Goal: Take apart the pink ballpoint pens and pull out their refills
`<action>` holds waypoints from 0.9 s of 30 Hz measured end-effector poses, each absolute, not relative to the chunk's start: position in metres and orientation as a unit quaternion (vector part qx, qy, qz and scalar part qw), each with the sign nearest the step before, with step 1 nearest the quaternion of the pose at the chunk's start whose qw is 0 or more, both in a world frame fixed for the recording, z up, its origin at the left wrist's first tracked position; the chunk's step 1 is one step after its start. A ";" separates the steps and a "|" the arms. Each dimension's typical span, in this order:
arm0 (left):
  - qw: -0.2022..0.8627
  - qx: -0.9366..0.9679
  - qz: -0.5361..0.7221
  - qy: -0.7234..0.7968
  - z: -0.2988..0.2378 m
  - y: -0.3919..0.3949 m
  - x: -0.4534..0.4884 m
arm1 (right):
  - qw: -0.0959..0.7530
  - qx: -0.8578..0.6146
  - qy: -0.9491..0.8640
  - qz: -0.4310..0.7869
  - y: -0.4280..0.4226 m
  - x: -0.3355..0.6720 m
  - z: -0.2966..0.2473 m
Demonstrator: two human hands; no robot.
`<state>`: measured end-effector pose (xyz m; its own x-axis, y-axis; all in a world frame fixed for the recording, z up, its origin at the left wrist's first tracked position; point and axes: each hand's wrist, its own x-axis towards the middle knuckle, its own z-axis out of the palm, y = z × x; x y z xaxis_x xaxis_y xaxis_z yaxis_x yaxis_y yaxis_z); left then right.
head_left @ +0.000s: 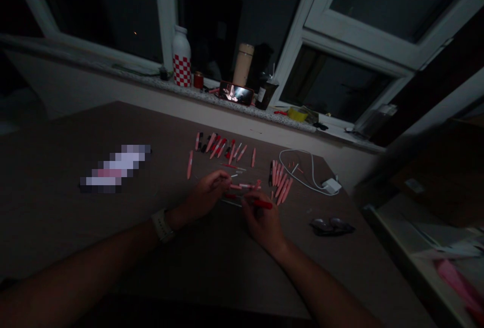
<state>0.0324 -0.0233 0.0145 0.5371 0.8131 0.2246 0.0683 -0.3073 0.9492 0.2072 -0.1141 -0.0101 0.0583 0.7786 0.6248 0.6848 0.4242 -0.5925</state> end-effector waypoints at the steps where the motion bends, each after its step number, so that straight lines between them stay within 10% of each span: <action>1: 0.505 0.718 0.369 0.306 0.015 -0.023 0.033 | 0.493 -0.533 -0.686 0.051 -0.114 0.207 -0.010; 27: 0.498 0.710 0.386 0.314 0.015 -0.022 0.035 | 0.530 -0.512 -0.668 0.105 -0.113 0.210 -0.015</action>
<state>0.0345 -0.0219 0.0151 0.5052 0.8302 0.2356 0.0605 -0.3064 0.9500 0.2096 -0.1132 -0.0152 0.0864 0.7954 0.5999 0.5716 0.4536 -0.6837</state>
